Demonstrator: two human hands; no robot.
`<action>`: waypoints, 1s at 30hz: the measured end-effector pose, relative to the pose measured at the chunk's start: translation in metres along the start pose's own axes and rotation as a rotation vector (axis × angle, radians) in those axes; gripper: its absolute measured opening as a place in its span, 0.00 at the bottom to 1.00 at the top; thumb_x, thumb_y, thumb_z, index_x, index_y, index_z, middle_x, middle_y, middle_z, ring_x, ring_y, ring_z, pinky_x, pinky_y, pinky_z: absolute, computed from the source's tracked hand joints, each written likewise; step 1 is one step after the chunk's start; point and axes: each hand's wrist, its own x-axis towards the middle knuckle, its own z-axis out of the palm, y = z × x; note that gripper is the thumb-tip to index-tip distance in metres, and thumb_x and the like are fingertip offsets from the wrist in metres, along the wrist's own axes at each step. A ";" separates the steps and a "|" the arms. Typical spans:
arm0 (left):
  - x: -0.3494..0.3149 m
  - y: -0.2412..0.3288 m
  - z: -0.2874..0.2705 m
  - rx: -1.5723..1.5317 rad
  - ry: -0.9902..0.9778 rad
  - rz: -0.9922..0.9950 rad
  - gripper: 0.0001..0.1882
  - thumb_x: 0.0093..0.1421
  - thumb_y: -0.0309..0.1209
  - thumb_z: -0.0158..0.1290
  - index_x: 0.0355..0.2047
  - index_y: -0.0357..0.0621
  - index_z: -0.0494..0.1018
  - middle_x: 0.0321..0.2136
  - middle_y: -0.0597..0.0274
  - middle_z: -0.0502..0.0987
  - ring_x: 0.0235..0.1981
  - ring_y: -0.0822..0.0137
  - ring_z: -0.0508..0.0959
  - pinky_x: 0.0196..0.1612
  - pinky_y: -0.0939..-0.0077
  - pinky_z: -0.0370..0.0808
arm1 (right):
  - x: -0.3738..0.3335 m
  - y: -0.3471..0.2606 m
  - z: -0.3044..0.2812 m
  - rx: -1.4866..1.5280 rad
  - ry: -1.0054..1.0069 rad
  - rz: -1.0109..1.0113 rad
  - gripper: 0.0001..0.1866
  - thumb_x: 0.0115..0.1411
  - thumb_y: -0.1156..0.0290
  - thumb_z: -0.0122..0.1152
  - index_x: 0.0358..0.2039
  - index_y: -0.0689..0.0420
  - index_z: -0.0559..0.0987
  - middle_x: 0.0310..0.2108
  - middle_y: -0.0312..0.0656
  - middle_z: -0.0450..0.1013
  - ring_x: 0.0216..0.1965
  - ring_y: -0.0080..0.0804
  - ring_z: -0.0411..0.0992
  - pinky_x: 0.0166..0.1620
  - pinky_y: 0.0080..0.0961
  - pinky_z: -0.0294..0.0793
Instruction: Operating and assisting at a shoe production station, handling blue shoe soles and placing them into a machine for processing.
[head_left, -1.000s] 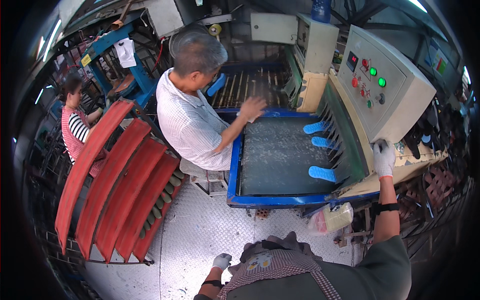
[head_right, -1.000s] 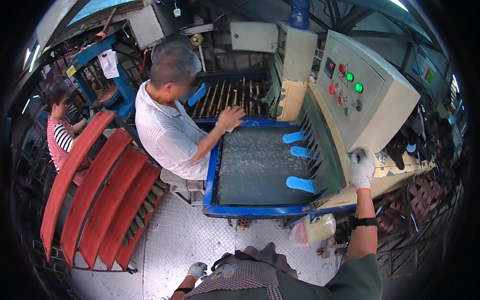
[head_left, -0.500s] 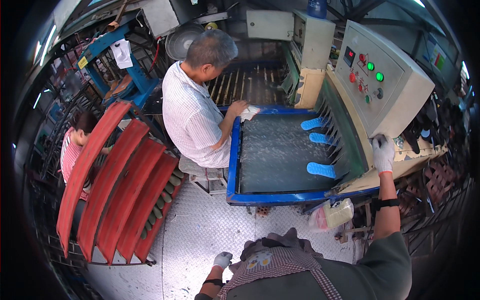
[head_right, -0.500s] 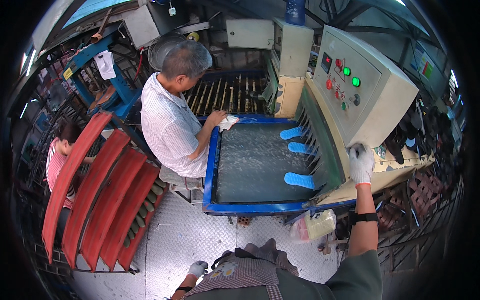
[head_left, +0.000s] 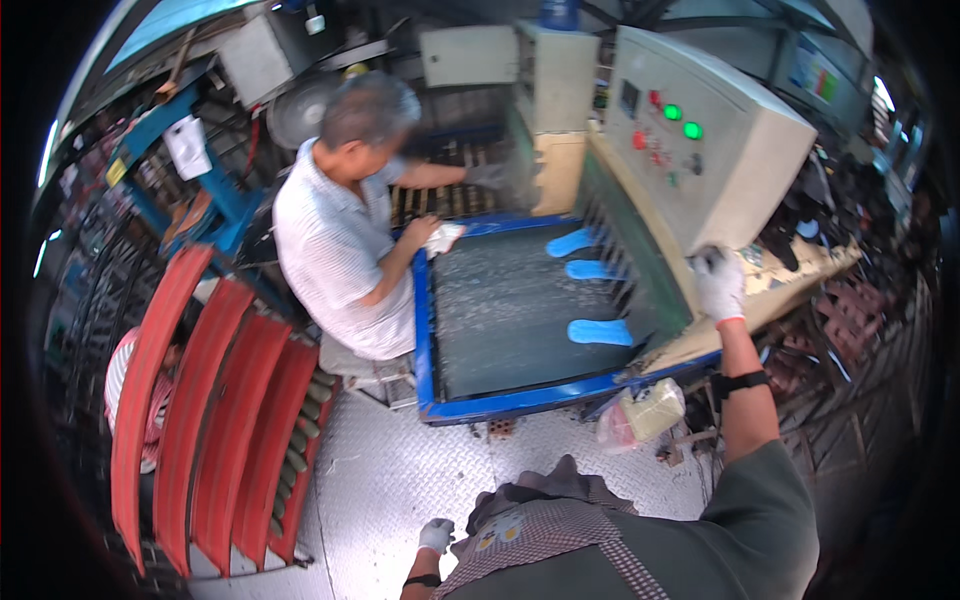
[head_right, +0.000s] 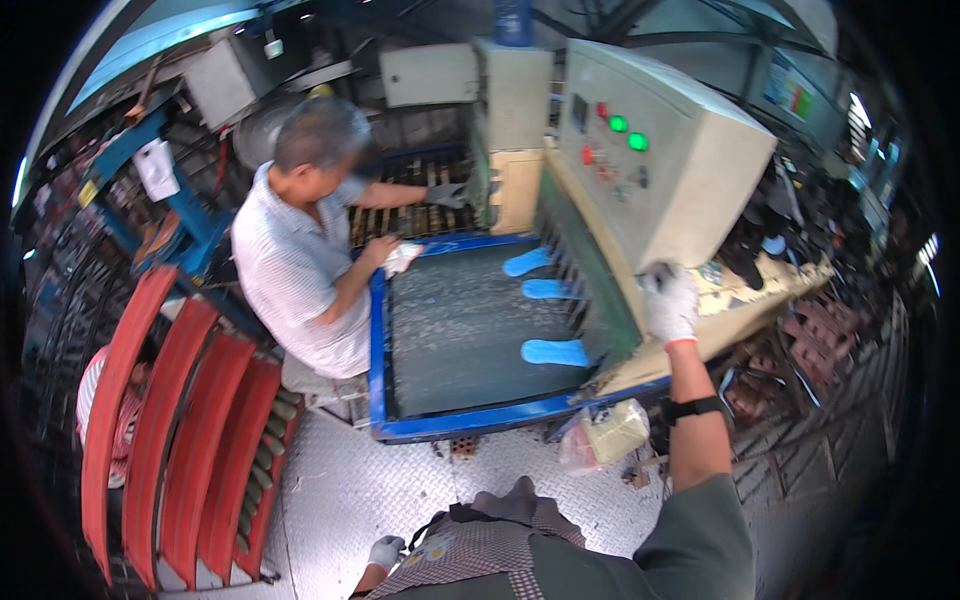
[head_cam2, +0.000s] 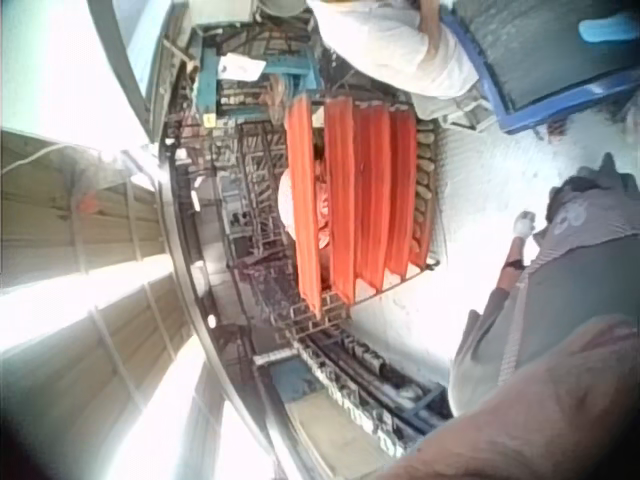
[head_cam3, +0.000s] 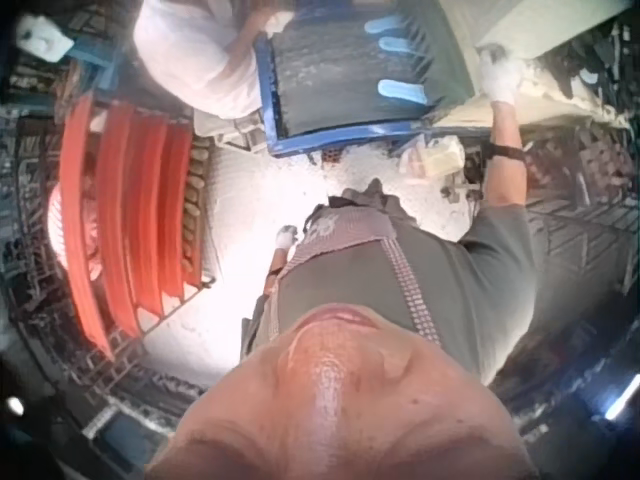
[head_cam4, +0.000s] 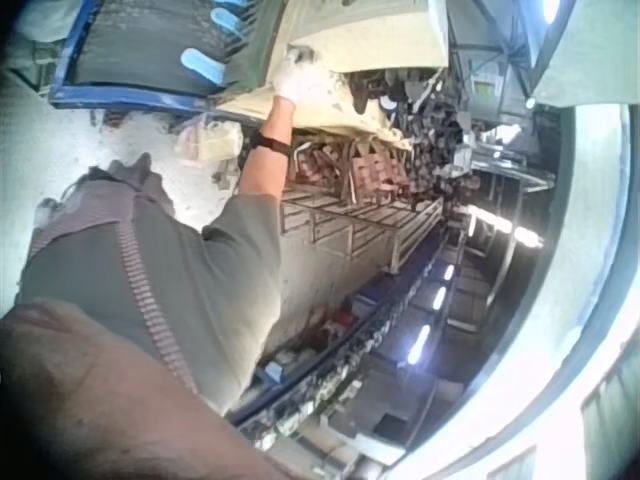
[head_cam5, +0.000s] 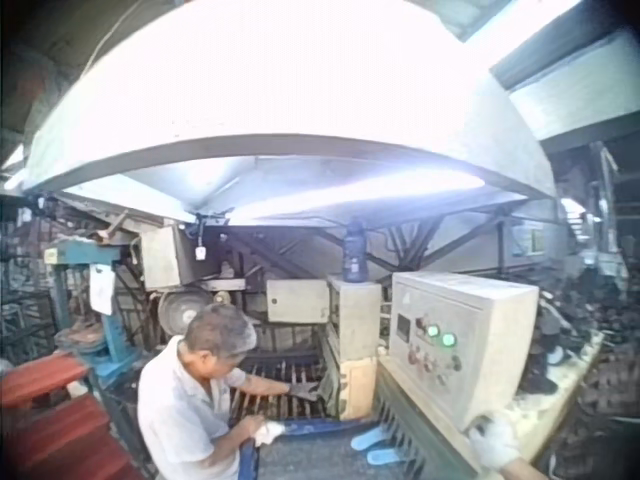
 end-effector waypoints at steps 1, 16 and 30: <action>-0.003 0.003 0.002 -0.023 0.009 -0.001 0.13 0.61 0.34 0.53 0.41 0.38 0.76 0.29 0.57 0.80 0.23 0.66 0.80 0.20 0.74 0.72 | 0.001 -0.001 0.002 -0.005 -0.017 0.007 0.11 0.58 0.63 0.56 0.29 0.56 0.81 0.34 0.49 0.75 0.38 0.51 0.73 0.44 0.45 0.71; 0.008 0.017 0.009 0.000 -0.014 0.028 0.09 0.61 0.29 0.52 0.39 0.37 0.75 0.28 0.56 0.80 0.20 0.65 0.80 0.20 0.75 0.73 | -0.001 -0.010 -0.008 -0.039 -0.027 0.063 0.11 0.56 0.63 0.56 0.32 0.54 0.82 0.36 0.50 0.75 0.42 0.51 0.72 0.48 0.44 0.71; 0.022 0.004 0.003 -0.036 -0.033 0.050 0.10 0.62 0.30 0.53 0.39 0.36 0.74 0.27 0.55 0.79 0.18 0.66 0.78 0.17 0.75 0.71 | 0.005 -0.017 -0.005 -0.052 -0.074 0.073 0.12 0.56 0.61 0.55 0.30 0.53 0.83 0.35 0.49 0.76 0.41 0.50 0.73 0.47 0.44 0.72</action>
